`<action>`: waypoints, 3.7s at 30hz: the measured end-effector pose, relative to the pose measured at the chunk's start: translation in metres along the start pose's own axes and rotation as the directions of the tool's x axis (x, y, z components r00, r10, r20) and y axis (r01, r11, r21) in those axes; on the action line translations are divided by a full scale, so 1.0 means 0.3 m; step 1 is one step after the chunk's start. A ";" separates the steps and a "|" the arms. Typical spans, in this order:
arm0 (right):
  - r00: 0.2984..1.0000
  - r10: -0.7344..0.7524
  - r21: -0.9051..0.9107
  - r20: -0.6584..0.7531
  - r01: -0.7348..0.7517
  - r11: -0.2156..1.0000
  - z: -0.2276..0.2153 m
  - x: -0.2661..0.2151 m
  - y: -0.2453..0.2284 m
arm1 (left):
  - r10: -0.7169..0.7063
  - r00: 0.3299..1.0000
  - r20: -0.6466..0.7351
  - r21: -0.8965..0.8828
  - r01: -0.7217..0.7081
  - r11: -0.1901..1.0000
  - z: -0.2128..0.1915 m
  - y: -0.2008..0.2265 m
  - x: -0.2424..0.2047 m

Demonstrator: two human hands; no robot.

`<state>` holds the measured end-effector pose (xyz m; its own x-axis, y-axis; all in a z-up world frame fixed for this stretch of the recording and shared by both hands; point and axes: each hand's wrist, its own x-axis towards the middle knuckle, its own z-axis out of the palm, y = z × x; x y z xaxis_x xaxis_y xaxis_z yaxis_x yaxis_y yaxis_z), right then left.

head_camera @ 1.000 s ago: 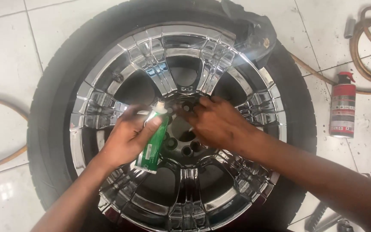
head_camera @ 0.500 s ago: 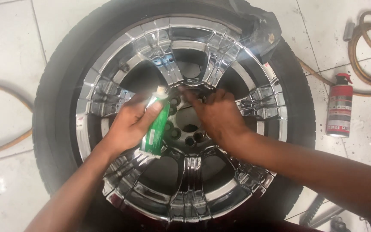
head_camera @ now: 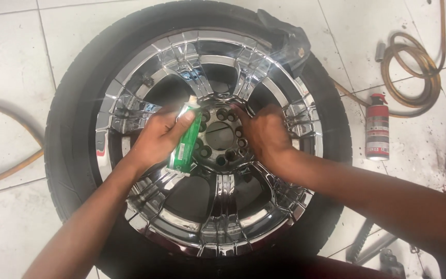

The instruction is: Polishing the center of a chrome car rim with a cloth and compound.

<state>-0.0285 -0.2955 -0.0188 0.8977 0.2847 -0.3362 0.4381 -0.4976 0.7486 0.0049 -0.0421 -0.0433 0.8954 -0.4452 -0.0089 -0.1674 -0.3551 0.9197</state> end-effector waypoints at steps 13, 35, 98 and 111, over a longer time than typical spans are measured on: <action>0.998 -0.041 0.031 0.046 0.039 0.999 -0.043 0.023 -0.013 | 0.129 0.991 -0.036 0.006 -0.129 0.992 0.005 -0.026 0.002; 0.990 -0.070 0.082 -0.123 0.080 0.993 -0.049 0.092 -0.111 | -0.078 0.994 -0.082 -0.149 0.065 0.987 -0.018 -0.046 0.014; 0.711 0.703 0.973 -0.012 0.170 -0.156 -0.133 0.185 -0.266 | 0.046 0.979 -0.199 0.079 -0.031 0.996 -0.050 -0.070 0.098; 0.657 0.711 0.968 0.250 -0.174 -0.179 -0.065 0.154 -0.218 | 0.058 0.978 -0.202 -0.011 -0.062 0.998 -0.054 -0.115 0.090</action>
<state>-0.0166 -0.2338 -0.0720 0.9131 -0.3712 0.1687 -0.1902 -0.7539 -0.6289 0.0417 -0.0285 -0.0688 0.9490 -0.2898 0.1243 -0.2180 -0.3180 0.9227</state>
